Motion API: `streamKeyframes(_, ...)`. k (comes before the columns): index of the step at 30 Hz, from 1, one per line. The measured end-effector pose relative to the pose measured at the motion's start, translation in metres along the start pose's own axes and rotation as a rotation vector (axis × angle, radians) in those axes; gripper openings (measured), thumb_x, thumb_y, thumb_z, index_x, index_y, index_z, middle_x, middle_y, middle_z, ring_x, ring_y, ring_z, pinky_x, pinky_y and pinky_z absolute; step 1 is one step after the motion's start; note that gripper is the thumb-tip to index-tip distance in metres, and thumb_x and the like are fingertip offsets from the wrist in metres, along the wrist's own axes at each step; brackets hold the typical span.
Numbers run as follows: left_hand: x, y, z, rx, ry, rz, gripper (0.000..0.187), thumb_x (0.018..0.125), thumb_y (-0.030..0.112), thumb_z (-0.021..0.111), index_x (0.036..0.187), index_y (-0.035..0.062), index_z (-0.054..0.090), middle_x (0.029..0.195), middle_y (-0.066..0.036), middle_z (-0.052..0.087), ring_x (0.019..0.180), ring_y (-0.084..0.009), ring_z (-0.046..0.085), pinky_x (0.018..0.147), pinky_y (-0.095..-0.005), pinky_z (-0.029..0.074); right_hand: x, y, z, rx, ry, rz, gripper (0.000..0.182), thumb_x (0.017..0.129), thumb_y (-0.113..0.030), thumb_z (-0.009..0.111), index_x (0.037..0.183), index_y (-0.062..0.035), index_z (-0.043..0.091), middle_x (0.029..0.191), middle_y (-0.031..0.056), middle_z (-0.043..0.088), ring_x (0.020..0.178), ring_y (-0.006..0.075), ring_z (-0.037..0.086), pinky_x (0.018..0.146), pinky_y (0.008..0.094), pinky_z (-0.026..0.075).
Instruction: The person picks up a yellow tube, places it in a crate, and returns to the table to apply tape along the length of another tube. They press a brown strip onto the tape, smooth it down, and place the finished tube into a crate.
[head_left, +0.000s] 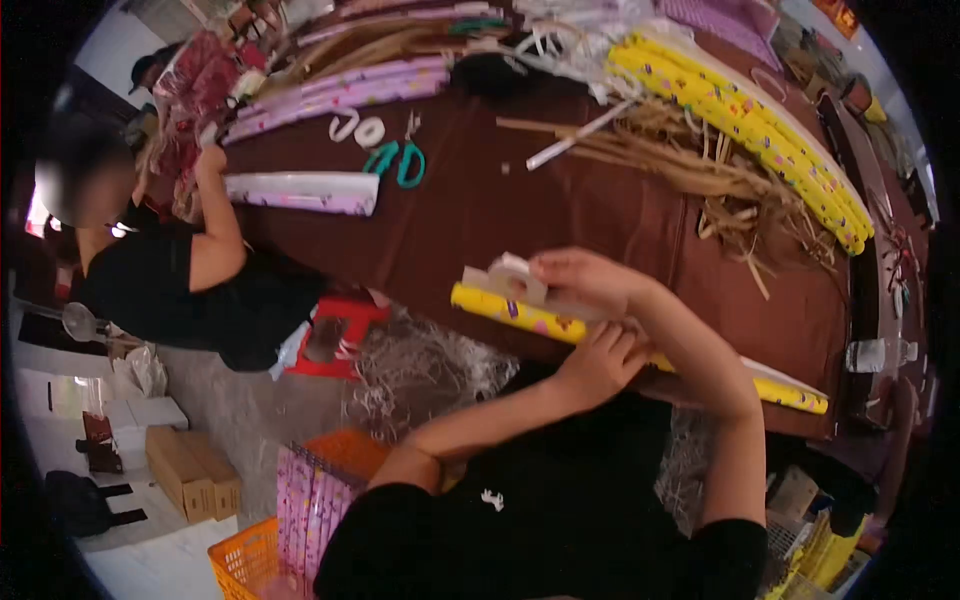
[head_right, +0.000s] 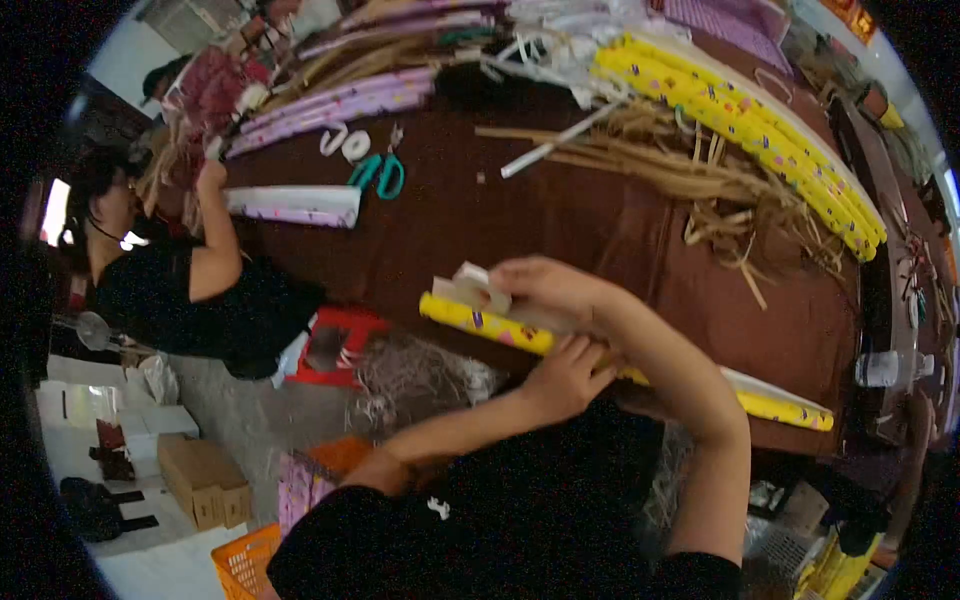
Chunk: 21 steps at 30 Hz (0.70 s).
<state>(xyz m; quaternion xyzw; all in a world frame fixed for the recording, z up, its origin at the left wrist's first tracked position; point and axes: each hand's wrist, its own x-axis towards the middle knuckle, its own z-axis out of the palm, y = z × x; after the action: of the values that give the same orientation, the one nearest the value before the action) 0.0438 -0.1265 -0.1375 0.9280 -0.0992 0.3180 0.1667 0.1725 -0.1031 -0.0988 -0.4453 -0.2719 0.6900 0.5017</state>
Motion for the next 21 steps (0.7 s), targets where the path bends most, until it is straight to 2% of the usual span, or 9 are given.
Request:
streamKeyframes(1,0.001,-0.001,-0.004,-0.011,-0.066,0.008,0.036,0.084,0.014,0.054,0.116,0.0047,0.064,0.103,-0.016,0.055,0.097,-0.0326,0.053,0.092,-0.0478,0.043,-0.008,-0.01,-0.001,-0.153,-0.026,0.111,0.028,0.099,-0.032,0.055,0.107,-0.0063,0.063,0.096,0.0003,0.061,0.085,0.0091,0.052,0.078,0.0262,0.046)
streamKeyframes(2,-0.002,-0.001,0.0,-0.005,-0.043,-0.006,0.034,0.085,0.014,0.054,0.117,0.0058,0.065,0.104,-0.016,0.055,0.098,-0.0318,0.052,0.09,-0.0468,0.043,-0.009,-0.002,-0.003,-0.179,0.01,0.006,0.029,0.099,-0.033,0.055,0.108,-0.0071,0.064,0.094,-0.0009,0.06,0.083,0.008,0.05,0.077,0.0256,0.045)
streamKeyframes(6,0.001,0.0,-0.006,0.017,-0.108,-0.008,0.034,0.085,0.013,0.057,0.117,0.0064,0.064,0.107,-0.014,0.055,0.101,-0.0304,0.052,0.089,-0.0431,0.04,-0.019,-0.002,-0.011,-0.038,0.017,0.084,0.024,0.101,-0.025,0.053,0.11,-0.0054,0.064,0.1,-0.0032,0.062,0.088,0.0041,0.055,0.078,0.0209,0.046)
streamKeyframes(11,0.007,-0.005,-0.012,-0.008,-0.146,0.017,0.035,0.082,0.013,0.061,0.116,0.0055,0.063,0.11,-0.014,0.055,0.103,-0.0301,0.052,0.088,-0.0437,0.04,-0.018,-0.01,-0.006,-0.112,0.048,0.112,0.029,0.1,-0.032,0.053,0.109,-0.0072,0.066,0.092,-0.0032,0.061,0.079,0.0063,0.05,0.073,0.0236,0.044)
streamKeyframes(14,-0.001,-0.002,-0.01,-0.038,-0.182,-0.012,0.036,0.08,0.013,0.064,0.114,0.0027,0.061,0.111,-0.015,0.055,0.105,-0.0323,0.051,0.09,-0.0456,0.04,-0.021,-0.009,-0.002,-0.267,0.108,-0.01,0.029,0.099,-0.03,0.055,0.101,-0.0035,0.067,0.091,-0.0025,0.063,0.082,0.0069,0.051,0.074,0.0263,0.044)
streamKeyframes(16,0.003,-0.003,-0.012,0.011,-0.256,-0.041,0.037,0.083,0.012,0.056,0.117,-0.0011,0.059,0.113,-0.016,0.055,0.106,-0.0318,0.051,0.094,-0.0438,0.04,-0.017,-0.013,-0.001,-0.321,0.154,-0.282,0.029,0.096,-0.031,0.059,0.1,-0.0028,0.067,0.088,0.0021,0.065,0.087,0.0116,0.054,0.078,0.0295,0.045)
streamKeyframes(17,0.004,-0.001,-0.014,0.015,-0.211,-0.031,0.034,0.083,0.014,0.057,0.113,-0.001,0.059,0.113,-0.016,0.055,0.106,-0.0325,0.051,0.094,-0.045,0.04,-0.021,-0.013,0.0,-0.768,0.436,-0.447,0.023,0.089,-0.025,0.068,0.1,-0.0053,0.069,0.091,0.0048,0.068,0.085,0.017,0.057,0.078,0.0307,0.045)
streamKeyframes(19,0.004,0.0,-0.013,0.009,-0.22,-0.042,0.032,0.084,0.014,0.057,0.112,-0.0009,0.059,0.113,-0.016,0.055,0.106,-0.0327,0.051,0.094,-0.0449,0.04,-0.025,-0.015,-0.003,-1.246,0.735,-0.555,0.024,0.079,-0.025,0.075,0.092,-0.0052,0.07,0.088,0.0081,0.068,0.088,0.0253,0.058,0.079,0.0368,0.044)
streamKeyframes(21,0.005,-0.002,-0.015,0.013,-0.236,-0.035,0.031,0.084,0.014,0.057,0.111,-0.0008,0.059,0.113,-0.017,0.055,0.106,-0.033,0.051,0.094,-0.0449,0.04,-0.022,-0.005,-0.009,-1.509,1.0,-0.573,0.022,0.071,-0.022,0.077,0.083,-0.005,0.069,0.082,0.006,0.065,0.088,0.0266,0.056,0.077,0.0397,0.042)
